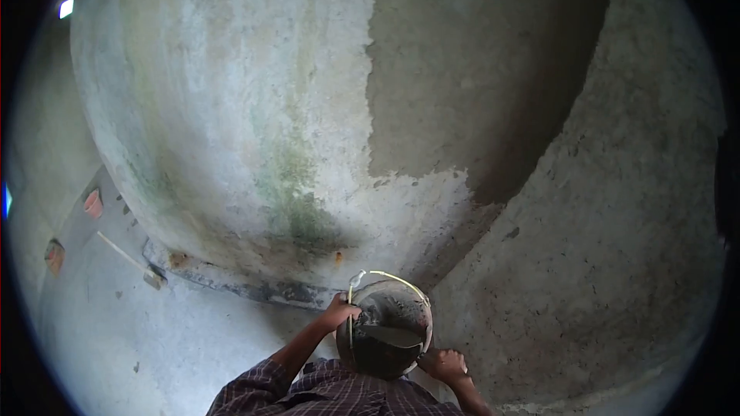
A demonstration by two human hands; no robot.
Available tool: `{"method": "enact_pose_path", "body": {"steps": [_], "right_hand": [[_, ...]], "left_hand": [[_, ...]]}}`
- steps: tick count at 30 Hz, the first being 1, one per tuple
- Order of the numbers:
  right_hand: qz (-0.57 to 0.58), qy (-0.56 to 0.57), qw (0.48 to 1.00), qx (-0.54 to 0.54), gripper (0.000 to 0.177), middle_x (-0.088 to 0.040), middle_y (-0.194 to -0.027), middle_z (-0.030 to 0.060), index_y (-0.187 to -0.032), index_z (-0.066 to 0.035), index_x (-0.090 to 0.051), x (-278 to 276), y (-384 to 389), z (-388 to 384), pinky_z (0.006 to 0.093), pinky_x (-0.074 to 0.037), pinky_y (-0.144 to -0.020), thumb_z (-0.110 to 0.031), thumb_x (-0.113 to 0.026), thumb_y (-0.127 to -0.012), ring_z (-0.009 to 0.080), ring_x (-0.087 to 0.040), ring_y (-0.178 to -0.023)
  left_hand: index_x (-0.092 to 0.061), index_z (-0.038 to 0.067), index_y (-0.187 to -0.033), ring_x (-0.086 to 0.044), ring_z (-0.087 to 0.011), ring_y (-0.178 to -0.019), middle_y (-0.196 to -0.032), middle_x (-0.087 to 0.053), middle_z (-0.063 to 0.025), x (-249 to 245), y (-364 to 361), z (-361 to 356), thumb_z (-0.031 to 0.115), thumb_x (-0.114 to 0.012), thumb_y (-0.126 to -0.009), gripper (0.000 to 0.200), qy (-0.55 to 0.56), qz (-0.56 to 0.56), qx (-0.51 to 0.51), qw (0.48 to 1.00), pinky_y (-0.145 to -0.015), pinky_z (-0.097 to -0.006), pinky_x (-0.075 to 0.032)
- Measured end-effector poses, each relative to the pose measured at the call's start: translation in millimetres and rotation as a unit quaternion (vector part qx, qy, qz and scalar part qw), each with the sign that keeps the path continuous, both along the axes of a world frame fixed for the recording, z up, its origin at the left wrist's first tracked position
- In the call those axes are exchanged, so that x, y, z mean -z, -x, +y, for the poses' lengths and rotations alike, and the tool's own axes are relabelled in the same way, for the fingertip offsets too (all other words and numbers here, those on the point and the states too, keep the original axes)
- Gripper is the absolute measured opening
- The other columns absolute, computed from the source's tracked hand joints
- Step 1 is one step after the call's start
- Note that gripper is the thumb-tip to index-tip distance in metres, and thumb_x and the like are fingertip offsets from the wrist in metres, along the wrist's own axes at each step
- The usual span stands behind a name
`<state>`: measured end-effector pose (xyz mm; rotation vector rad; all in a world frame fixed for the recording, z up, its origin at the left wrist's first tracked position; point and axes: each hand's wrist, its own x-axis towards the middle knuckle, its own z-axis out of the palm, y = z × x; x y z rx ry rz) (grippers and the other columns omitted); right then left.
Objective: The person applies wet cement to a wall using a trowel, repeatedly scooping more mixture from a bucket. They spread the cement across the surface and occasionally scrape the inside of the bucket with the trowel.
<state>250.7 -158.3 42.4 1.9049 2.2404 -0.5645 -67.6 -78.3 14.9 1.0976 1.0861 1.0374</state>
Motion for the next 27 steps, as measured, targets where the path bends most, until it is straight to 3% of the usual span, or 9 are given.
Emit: {"method": "enact_pose_path", "body": {"steps": [3, 5, 7, 9, 12, 14, 16, 19, 27], "right_hand": [[0.079, -0.083, 0.993, 0.017, 0.046, -0.068, -0.086, 0.0205, -0.098, -0.014, -0.068, 18, -16, -2, 0.0515, -0.053, -0.074, -0.055, -0.057, -0.082, 0.0413, -0.066, -0.081], [0.052, -0.051, 0.995, -0.064, 0.049, -0.067, -0.082, 0.019, -0.1, -0.012, -0.067, 47, -35, 4, 0.0511, -0.053, -0.073, -0.055, -0.059, -0.08, 0.0418, -0.066, -0.078], [-0.054, -0.12, 0.99, -0.053, 0.047, -0.067, -0.081, 0.0192, -0.099, -0.011, -0.065, 21, -40, 1, 0.0516, -0.052, -0.073, -0.052, -0.06, -0.079, 0.0425, -0.065, -0.078], [-0.001, -0.051, 0.999, -0.001, 0.045, -0.067, -0.09, 0.0218, -0.1, -0.01, -0.065, -5, -38, 10, 0.0508, -0.052, -0.075, -0.048, -0.062, -0.078, 0.0419, -0.065, -0.085], [0.027, -0.026, 0.997, -0.063, 0.041, -0.066, -0.093, 0.0224, -0.104, -0.011, -0.063, 43, -71, 17, 0.0498, -0.052, -0.077, -0.04, -0.065, -0.077, 0.0403, -0.065, -0.086], [0.001, -0.055, 0.995, -0.081, 0.04, -0.066, -0.093, 0.0221, -0.106, -0.01, -0.062, 25, -66, 20, 0.05, -0.052, -0.078, -0.036, -0.067, -0.075, 0.0404, -0.065, -0.085], [0.01, -0.065, 0.995, -0.07, 0.04, -0.066, -0.094, 0.0216, -0.107, -0.01, -0.061, -15, -58, 22, 0.05, -0.052, -0.077, -0.033, -0.068, -0.075, 0.0407, -0.065, -0.083], [0.078, -0.04, 0.994, -0.068, 0.038, -0.066, -0.094, 0.0204, -0.107, -0.009, -0.06, -11, -60, 29, 0.049, -0.052, -0.076, -0.031, -0.067, -0.077, 0.0403, -0.065, -0.083], [0.151, -0.055, 0.981, -0.104, 0.026, -0.066, -0.09, 0.0148, -0.097, -0.009, -0.06, -1, -56, 39, 0.0473, -0.052, -0.074, -0.028, -0.065, -0.08, 0.0366, -0.065, -0.083]], "left_hand": [[-0.058, 0.004, -0.06, -0.052, -0.0087, -0.053, -0.056, -0.056, -0.0001, -1, -4, 0, 0.006, -0.066, -0.066, 0.011, -0.007, 0.021, -0.006, 1.0, -0.049, -0.0289, -0.039], [-0.059, 0.003, -0.061, -0.054, -0.0094, -0.055, -0.058, -0.057, -0.0019, 23, -4, 7, 0.006, -0.066, -0.069, 0.011, -0.019, 0.037, 0.007, 0.999, -0.052, -0.0292, -0.041], [-0.06, 0.002, -0.062, -0.056, -0.0105, -0.059, -0.06, -0.06, -0.0038, 25, -15, 5, 0.005, -0.065, -0.073, 0.013, -0.003, 0.012, -0.013, 1.0, -0.056, -0.0296, -0.044], [-0.06, 0.001, -0.064, -0.057, -0.0113, -0.06, -0.063, -0.061, -0.0041, 14, -22, -4, 0.003, -0.066, -0.074, 0.012, 0.035, -0.019, -0.033, 0.999, -0.056, -0.0302, -0.046], [-0.061, -0.002, -0.071, -0.059, -0.0125, -0.061, -0.067, -0.062, -0.0054, 4, -35, -1, 0.0, -0.065, -0.074, 0.006, 0.022, -0.023, -0.041, 0.999, -0.055, -0.0302, -0.047], [-0.061, -0.004, -0.081, -0.059, -0.0129, -0.061, -0.069, -0.062, -0.0062, -1, -46, -6, -0.002, -0.064, -0.074, 0.008, 0.056, -0.018, -0.121, 0.991, -0.054, -0.0296, -0.046], [-0.059, -0.005, -0.09, -0.058, -0.0134, -0.06, -0.069, -0.061, -0.0056, -24, -51, -9, -0.002, -0.065, -0.074, 0.018, 0.051, -0.011, -0.087, 0.995, -0.054, -0.0297, -0.046], [-0.057, -0.004, -0.091, -0.057, -0.0136, -0.062, -0.07, -0.06, -0.005, -9, -51, -4, -0.001, -0.065, -0.073, 0.019, 0.031, -0.02, -0.036, 0.999, -0.057, -0.0298, -0.047], [-0.052, -0.004, -0.099, -0.058, -0.0154, -0.066, -0.075, -0.059, -0.0077, -28, -66, -12, -0.004, -0.063, -0.074, 0.027, 0.094, 0.006, -0.086, 0.992, -0.06, -0.03, -0.047]]}}
